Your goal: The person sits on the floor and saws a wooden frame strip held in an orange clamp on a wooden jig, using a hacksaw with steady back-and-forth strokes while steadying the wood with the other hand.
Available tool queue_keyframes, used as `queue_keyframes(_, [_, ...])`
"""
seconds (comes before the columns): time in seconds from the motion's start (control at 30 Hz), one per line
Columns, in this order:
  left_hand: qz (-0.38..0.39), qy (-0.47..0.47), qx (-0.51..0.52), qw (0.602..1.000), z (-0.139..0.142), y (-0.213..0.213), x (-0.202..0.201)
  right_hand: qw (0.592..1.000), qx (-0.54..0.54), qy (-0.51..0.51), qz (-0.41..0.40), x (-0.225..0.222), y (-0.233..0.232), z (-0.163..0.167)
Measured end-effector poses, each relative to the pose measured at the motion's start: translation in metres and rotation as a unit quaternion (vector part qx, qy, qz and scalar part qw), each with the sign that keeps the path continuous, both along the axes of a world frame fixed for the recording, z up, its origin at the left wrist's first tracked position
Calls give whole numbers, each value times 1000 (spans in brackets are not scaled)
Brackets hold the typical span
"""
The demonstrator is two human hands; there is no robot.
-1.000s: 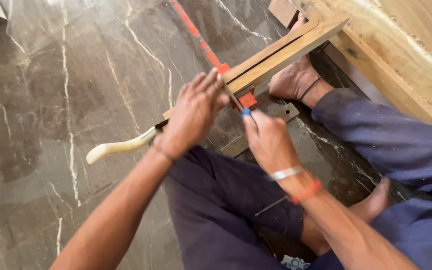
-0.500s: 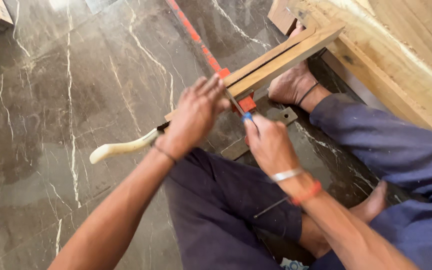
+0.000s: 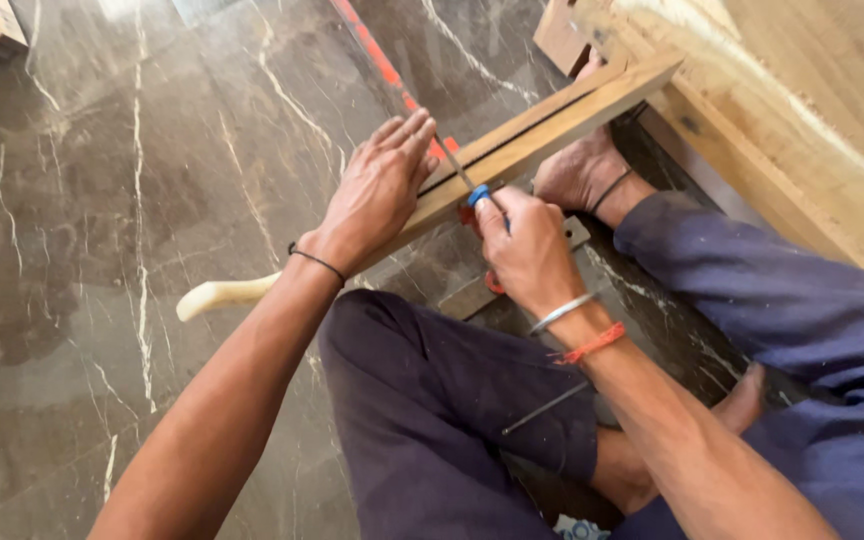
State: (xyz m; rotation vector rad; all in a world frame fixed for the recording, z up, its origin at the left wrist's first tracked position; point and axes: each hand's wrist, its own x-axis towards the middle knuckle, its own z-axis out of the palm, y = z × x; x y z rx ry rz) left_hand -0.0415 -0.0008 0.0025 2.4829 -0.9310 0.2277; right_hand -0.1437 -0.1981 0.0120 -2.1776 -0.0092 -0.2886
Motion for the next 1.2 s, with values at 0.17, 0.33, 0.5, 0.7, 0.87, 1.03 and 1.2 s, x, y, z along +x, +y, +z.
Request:
queue_keyframes(0.17, [12,10,11,1000,12,-1,-17,994,81,79,3,-13,4,19])
queue_keyframes(0.33, [16,12,15,1000,9,-2,-18,994,91,46,36,-14,15,22])
queue_keyframes(0.5, [2,-8,40,999,4,-2,-29,995,62,51,52,-27,6,23])
queue_keyframes(0.7, [14,-26,39,999,-2,-7,-37,999,31,-3,33,-33,4,16])
queue_keyframes(0.87, [-24,-11,23,999,2,2,-5,996,35,-63,49,-3,14,10])
queue_keyframes(1.03, [-9,-23,3,1000,-2,-4,-35,998,44,19,36,-40,4,20])
queue_keyframes(1.2, [-4,-14,-1,1000,-2,-6,-33,999,26,-5,29,-31,4,9])
